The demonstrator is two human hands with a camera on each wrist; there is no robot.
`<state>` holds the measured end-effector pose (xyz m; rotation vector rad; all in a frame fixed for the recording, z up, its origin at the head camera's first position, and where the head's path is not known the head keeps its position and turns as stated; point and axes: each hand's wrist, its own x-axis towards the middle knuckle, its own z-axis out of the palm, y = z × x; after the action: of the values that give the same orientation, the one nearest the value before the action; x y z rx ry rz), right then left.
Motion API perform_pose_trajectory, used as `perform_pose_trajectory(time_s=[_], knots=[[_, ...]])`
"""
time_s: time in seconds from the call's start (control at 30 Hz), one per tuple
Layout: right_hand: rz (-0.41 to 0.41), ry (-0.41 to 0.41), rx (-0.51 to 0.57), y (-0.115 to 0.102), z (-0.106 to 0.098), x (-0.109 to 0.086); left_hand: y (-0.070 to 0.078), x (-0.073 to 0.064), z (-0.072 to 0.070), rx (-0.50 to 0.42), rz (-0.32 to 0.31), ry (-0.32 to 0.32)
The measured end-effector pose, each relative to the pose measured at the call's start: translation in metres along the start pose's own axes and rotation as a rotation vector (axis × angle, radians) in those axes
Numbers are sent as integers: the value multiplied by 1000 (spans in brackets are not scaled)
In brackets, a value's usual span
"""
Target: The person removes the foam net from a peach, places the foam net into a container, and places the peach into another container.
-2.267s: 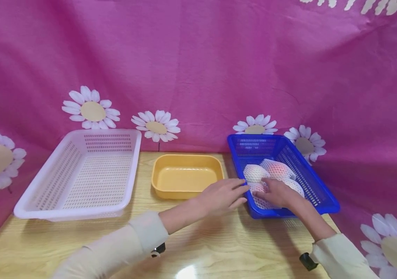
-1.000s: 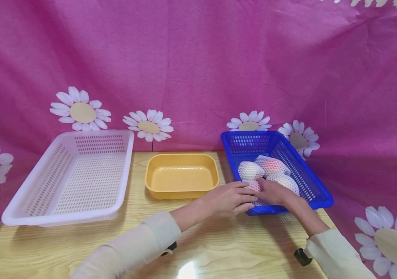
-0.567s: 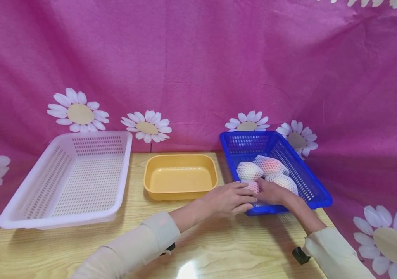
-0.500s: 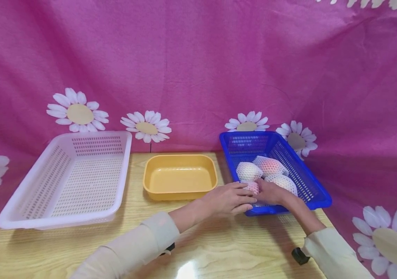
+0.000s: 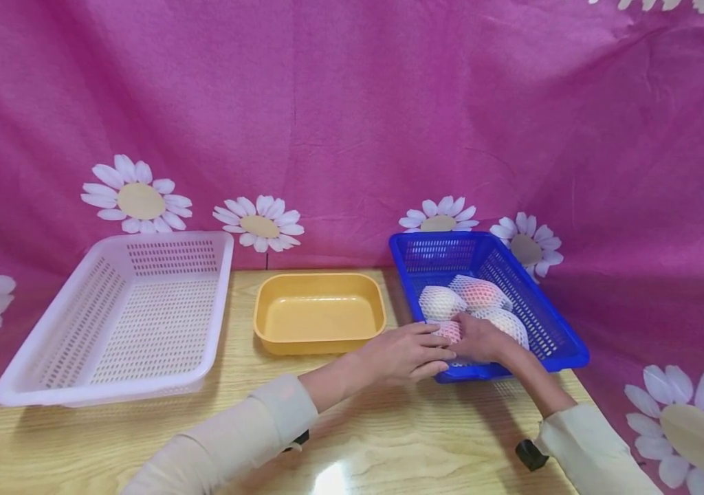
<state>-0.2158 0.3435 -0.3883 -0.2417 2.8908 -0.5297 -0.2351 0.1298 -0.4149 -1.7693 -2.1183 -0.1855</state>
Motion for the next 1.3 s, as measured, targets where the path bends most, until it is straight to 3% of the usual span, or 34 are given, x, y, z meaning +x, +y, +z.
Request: perform_pose_trajectory(time_s=[0.23,0.6,0.87,1.3], knots=[[26,52,11,-2,-2,0,1,1,-2,0,-31,-42],[59,56,9,-6,-11,-4,2,0,-2,-29,-35,-37],[15,91,4,-4,-22,-8,2,1,-2,7,-44,-56],[13,161,31,-10,-45,-10,3,1,-6,27,-49,-77]])
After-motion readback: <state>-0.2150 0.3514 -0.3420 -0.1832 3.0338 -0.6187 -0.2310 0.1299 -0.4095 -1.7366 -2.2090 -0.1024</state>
